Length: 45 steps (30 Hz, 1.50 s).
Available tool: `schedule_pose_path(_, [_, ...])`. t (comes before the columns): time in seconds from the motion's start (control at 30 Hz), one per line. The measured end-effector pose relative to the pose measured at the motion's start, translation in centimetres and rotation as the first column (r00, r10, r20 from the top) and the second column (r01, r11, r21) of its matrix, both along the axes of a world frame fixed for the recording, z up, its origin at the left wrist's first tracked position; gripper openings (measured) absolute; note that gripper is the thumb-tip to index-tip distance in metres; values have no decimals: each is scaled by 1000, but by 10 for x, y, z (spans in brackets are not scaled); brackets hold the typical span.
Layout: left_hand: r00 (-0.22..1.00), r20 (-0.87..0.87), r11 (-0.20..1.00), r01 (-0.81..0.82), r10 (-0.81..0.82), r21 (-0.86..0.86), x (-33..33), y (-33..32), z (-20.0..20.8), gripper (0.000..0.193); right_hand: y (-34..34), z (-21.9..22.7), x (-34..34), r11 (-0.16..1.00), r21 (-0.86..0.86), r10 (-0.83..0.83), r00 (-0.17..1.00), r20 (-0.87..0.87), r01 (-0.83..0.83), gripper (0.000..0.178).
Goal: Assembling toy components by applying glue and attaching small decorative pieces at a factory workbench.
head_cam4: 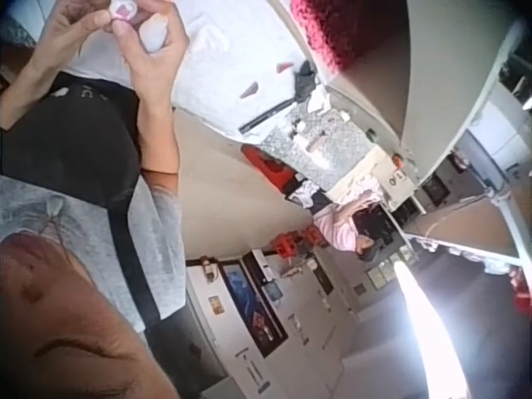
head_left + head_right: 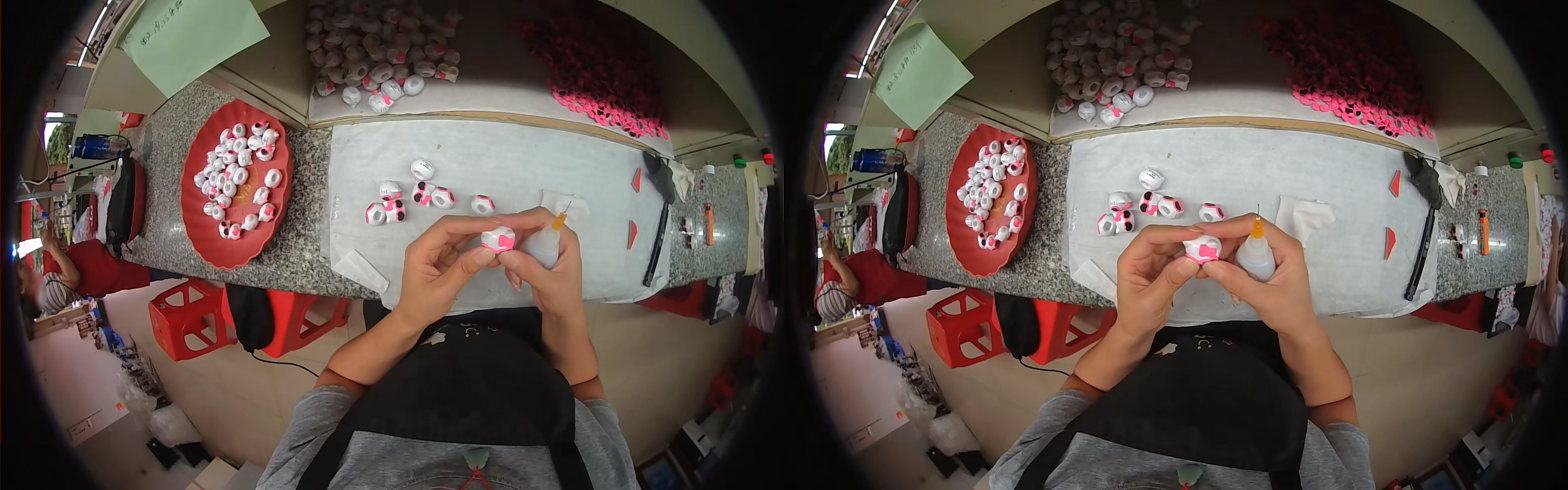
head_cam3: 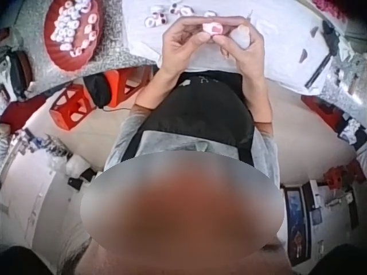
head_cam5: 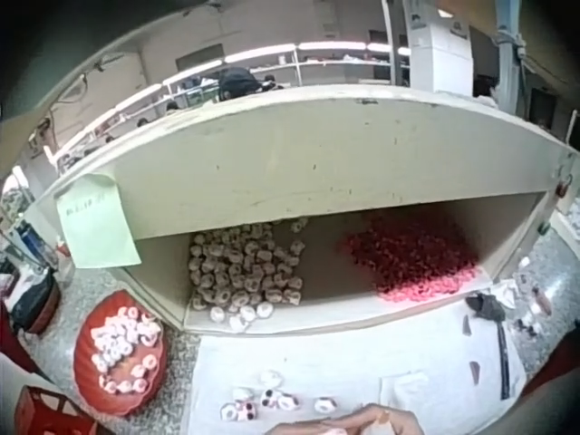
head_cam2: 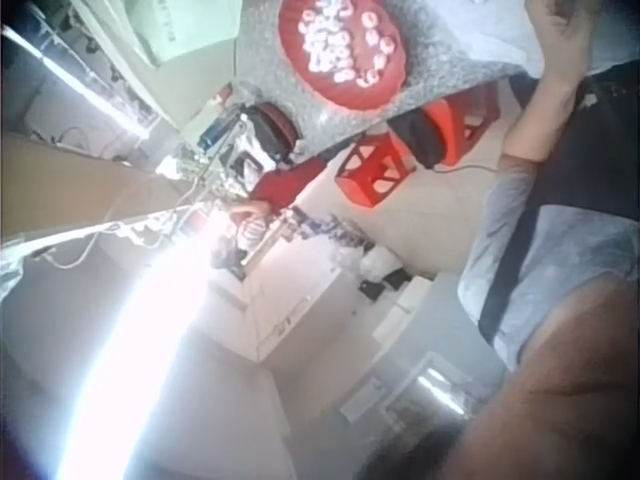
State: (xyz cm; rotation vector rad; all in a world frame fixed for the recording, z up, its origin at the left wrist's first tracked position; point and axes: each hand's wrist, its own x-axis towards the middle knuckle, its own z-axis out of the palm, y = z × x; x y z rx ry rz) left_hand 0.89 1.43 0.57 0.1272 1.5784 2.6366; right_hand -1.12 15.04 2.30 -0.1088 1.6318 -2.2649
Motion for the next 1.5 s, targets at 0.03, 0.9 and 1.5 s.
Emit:
schedule_pose_path(0.03, [1000, -1, 1000, 1, -1, 3, 1, 0, -1, 23, -2, -1, 0, 1000, 3, -1, 1000, -1, 1, 26])
schedule_pose_path(0.9, [980, 179, 981, 53, -87, 186, 2, 1, -3, 28, 12, 6, -2, 861, 458, 127, 777, -617, 223, 18])
schedule_pose_path(1.5, [892, -446, 97, -452, 78, -887, -111, -91, 0, 23, 61, -18, -4, 692, 492, -143, 769, -623, 528, 39])
